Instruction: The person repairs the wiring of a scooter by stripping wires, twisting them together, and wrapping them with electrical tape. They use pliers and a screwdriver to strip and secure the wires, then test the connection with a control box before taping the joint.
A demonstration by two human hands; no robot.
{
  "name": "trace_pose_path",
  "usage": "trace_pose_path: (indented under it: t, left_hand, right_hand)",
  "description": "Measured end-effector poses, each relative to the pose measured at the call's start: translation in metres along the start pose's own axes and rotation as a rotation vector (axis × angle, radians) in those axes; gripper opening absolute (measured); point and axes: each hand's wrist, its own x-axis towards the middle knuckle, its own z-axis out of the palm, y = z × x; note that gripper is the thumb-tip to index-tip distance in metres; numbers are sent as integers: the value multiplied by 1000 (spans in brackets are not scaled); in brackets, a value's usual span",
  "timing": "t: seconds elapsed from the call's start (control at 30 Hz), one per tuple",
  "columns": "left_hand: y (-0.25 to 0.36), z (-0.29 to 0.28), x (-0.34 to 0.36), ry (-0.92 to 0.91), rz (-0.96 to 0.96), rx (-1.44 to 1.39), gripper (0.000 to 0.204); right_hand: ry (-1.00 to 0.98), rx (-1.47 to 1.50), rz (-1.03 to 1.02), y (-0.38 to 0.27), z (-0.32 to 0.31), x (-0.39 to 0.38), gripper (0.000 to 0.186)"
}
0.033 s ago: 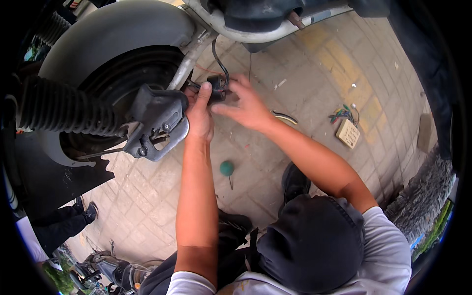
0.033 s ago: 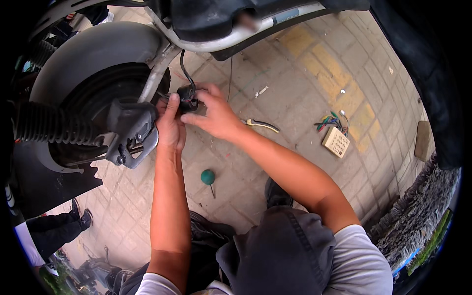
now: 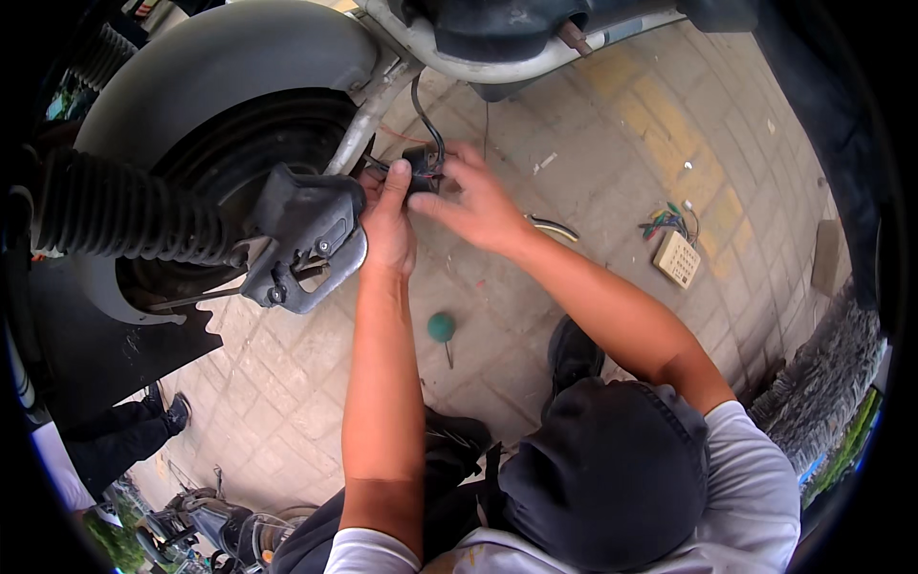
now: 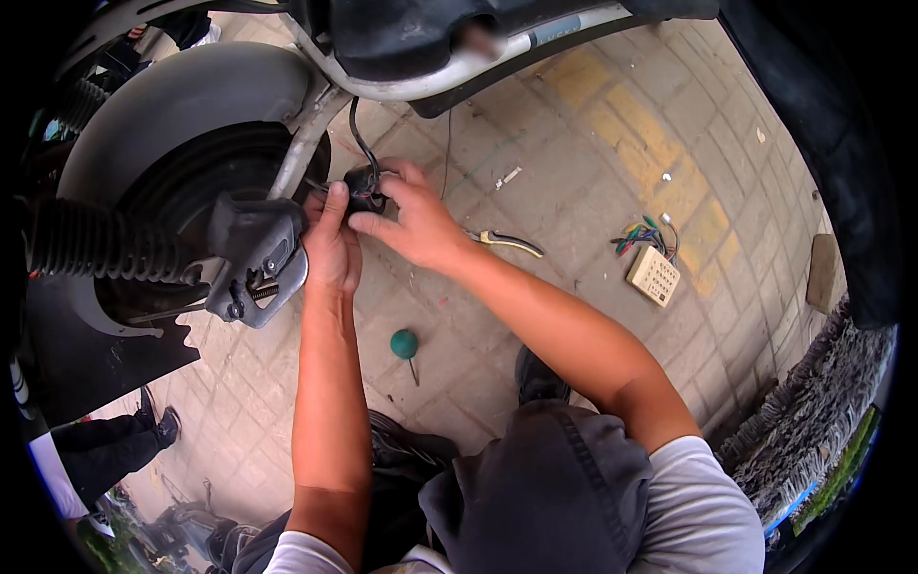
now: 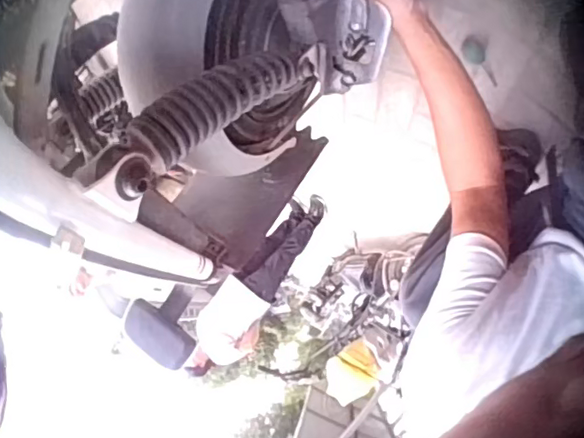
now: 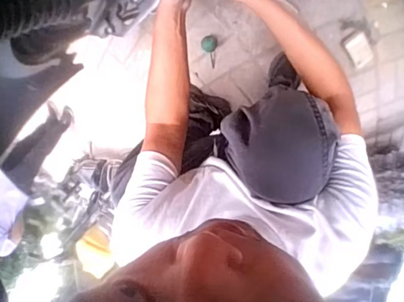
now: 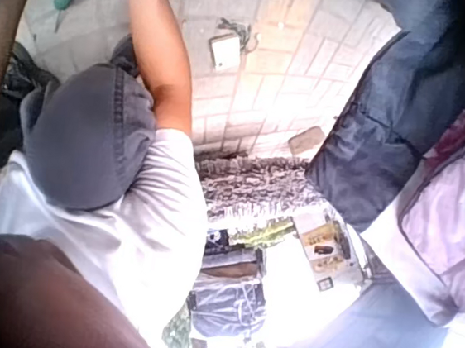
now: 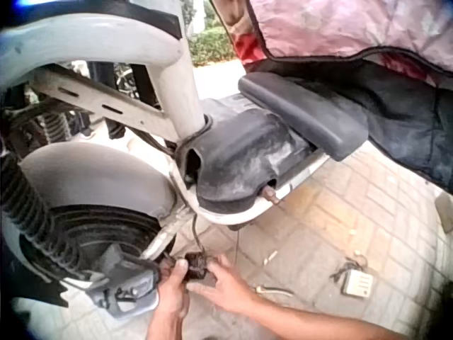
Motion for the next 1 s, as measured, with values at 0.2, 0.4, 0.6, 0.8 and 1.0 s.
trace_pose_path:
  t: [0.2, 0.4, 0.6, 0.8, 1.0]
  left_hand:
    - [-3, -2, -1, 89, 86, 77, 14]
    - [-6, -1, -3, 11, 128, 51, 14]
    - [-11, 6, -6, -24, 47, -279, 14]
    - [-16, 9, -10, -31, 64, -191, 16]
    - [-13, 8, 1, 160, 156, 135, 15]
  right_hand:
    - [-98, 84, 128, 1, -8, -15, 26]
    - [-16, 562, 378, -52, -18, -26, 26]
    - [5, 281, 346, -70, -26, 11, 30]
    - [-76, -223, 351, -77, -33, 58, 38]
    - [120, -253, 194, -45, -19, 51, 33]
